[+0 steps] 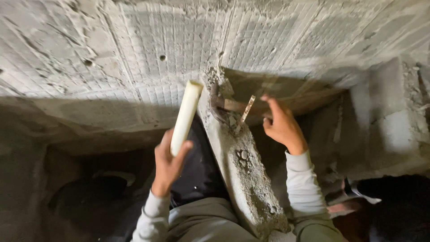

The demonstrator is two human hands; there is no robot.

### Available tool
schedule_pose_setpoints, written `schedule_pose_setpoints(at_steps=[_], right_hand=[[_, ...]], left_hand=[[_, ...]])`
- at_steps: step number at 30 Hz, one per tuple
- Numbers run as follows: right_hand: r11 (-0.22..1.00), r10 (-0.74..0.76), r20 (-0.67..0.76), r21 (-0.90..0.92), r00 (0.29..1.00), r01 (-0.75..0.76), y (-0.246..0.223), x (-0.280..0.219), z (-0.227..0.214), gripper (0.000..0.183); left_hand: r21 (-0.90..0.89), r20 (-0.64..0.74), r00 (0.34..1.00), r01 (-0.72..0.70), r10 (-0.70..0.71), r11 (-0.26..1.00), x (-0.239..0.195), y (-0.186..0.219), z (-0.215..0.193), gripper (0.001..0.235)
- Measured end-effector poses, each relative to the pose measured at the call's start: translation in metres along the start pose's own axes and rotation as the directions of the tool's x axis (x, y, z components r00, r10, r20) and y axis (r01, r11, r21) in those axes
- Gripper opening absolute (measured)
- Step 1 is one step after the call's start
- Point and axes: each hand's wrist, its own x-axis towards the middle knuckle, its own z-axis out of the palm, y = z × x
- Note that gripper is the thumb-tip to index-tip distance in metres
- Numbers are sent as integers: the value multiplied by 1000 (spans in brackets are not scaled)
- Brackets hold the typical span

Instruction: The person uses a hammer to strike a white cylindrical object held against a concrete ceiling. The person repeatedly hits the object to drive it into the surface, occasionally adjusting its position with their hands.

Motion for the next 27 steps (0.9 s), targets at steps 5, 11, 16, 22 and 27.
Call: schedule_pose_setpoints(at_steps=[5,11,16,22,27], right_hand=[[956,-97,170,-257,981,139,42,10,50,54],[813,-417,-106,-487,903,319,66,24,85,53],[815,-365,-93,-513,927,269,71,36,90,41],[861,-258,-154,-485,954,154,50,35,87,26],[888,-167,-161,-454,973,77,45,37,89,24]], left_hand=[[-77,129,991,44,-34,996,47,-32,24,42],[-43,268,963,25,-13,999,73,-44,45,40],[-87,220,974,81,-60,993,89,-62,54,36],[-74,173,974,162,-147,984,118,-67,63,31],[-37,182,973,151,-142,988,137,-67,67,34]])
